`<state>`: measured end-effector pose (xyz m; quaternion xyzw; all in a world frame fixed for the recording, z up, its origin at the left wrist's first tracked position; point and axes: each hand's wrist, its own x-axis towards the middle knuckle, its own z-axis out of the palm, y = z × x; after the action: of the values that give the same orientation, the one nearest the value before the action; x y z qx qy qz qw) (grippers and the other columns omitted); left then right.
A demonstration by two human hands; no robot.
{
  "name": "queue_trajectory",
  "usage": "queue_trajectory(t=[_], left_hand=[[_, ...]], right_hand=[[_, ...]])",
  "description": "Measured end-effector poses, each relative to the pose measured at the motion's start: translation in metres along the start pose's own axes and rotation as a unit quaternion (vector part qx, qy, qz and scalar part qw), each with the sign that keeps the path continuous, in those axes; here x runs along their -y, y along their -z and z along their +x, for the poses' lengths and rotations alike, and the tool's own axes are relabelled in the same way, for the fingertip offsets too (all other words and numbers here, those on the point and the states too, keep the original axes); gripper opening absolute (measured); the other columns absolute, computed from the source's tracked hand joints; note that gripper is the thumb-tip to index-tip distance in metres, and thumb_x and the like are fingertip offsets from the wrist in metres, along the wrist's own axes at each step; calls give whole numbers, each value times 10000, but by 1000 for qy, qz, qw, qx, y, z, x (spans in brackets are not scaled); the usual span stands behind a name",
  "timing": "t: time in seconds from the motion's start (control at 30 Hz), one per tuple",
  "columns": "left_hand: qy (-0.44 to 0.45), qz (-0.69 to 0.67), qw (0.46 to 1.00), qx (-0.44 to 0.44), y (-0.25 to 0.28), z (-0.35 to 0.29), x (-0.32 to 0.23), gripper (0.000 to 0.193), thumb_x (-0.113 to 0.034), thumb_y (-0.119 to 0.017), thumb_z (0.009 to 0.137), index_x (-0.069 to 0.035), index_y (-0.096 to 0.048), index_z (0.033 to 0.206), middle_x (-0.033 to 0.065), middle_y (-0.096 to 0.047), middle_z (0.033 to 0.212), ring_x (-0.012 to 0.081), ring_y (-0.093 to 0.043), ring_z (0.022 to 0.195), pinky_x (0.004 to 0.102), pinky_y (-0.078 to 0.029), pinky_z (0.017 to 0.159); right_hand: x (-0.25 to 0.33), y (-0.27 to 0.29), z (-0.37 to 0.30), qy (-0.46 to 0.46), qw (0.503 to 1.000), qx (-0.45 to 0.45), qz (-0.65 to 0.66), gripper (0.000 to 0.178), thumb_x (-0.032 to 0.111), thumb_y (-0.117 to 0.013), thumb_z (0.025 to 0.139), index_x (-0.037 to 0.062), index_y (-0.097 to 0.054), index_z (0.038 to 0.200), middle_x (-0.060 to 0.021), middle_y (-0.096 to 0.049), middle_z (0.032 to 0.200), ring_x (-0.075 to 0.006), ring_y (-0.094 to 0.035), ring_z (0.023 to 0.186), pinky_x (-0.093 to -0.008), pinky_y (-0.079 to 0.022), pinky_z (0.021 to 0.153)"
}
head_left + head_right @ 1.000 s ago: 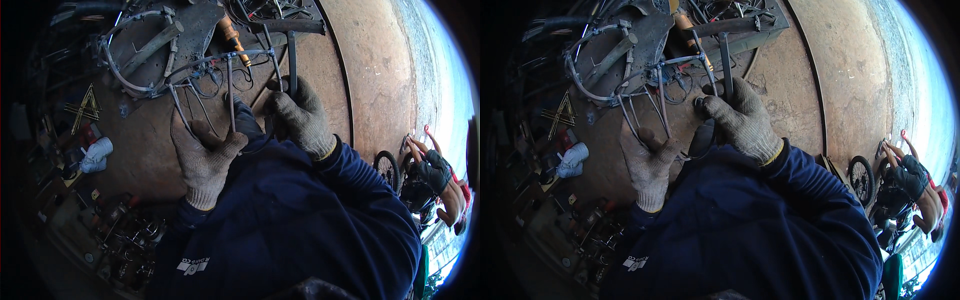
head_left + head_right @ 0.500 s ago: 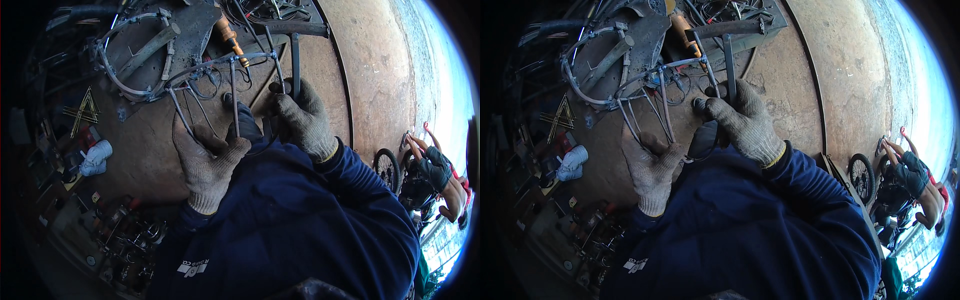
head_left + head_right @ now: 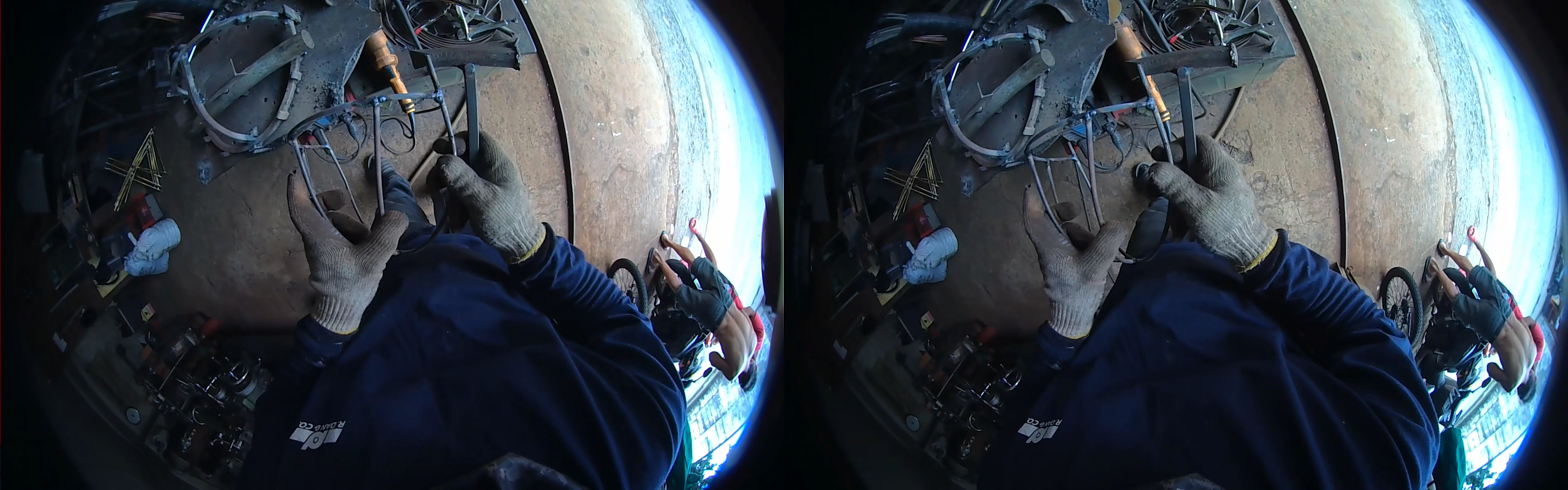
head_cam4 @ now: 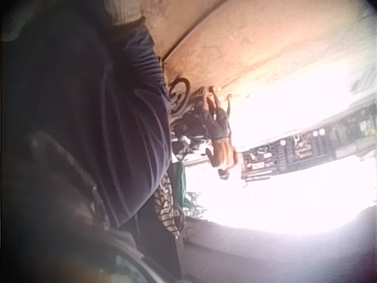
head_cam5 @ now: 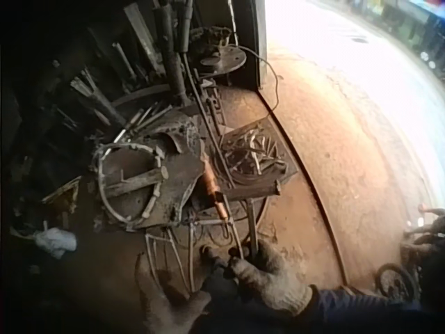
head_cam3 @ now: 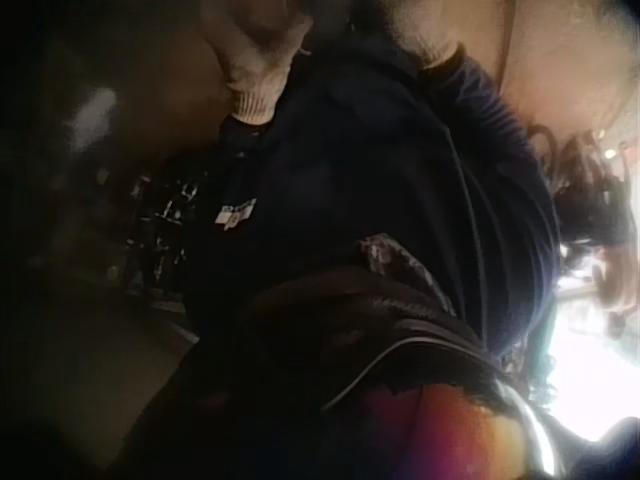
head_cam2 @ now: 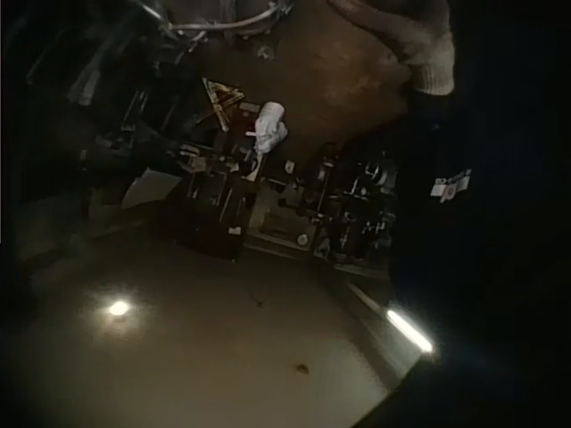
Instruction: The person welds curved metal rods onto a circular metal frame using a welding torch and a hammer to align the pieces.
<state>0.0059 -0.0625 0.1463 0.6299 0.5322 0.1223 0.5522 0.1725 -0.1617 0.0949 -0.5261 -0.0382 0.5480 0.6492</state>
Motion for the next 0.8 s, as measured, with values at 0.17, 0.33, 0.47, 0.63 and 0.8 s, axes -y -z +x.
queue_trajectory(t=[0.17,0.33,0.47,0.63,0.8], left_hand=[[-102,95,989,-43,6,7,18,1055,-79,-851,759,-52,-135,1534,122,-472,1179,78,-491,686,214,-457,553],[-30,-23,998,-48,4,5,9,1054,-121,-863,750,-46,-154,1526,125,-496,1186,83,-482,671,225,-447,544],[-21,-27,999,-38,7,10,13,1070,-138,-873,743,-36,-150,1525,136,-515,1190,87,-482,664,240,-456,553],[-39,50,998,-12,13,14,12,1194,-175,-913,717,-22,-57,1536,199,-472,1299,125,-573,723,235,-529,572],[-40,54,998,-12,19,18,13,1212,-191,-919,709,-1,-53,1537,183,-498,1264,119,-560,713,236,-513,574]], right_hand=[[-9,5,10,24,999,11,-44,412,281,-755,926,9,-583,1183,-33,-681,942,-76,-615,823,-242,-515,735],[-13,6,18,47,997,14,-54,388,254,-750,930,17,-578,1185,-29,-674,918,-72,-618,791,-240,-522,676],[-4,-1,16,2,1000,21,-16,381,224,-748,928,12,-563,1185,-53,-676,908,-104,-652,714,-255,-552,609],[-8,-3,16,20,999,23,9,406,225,-756,918,7,-554,1195,-65,-680,909,-116,-657,673,-258,-560,568],[-10,0,18,23,1000,17,-2,427,230,-771,907,6,-562,1204,-56,-681,915,-104,-642,677,-247,-547,570]])
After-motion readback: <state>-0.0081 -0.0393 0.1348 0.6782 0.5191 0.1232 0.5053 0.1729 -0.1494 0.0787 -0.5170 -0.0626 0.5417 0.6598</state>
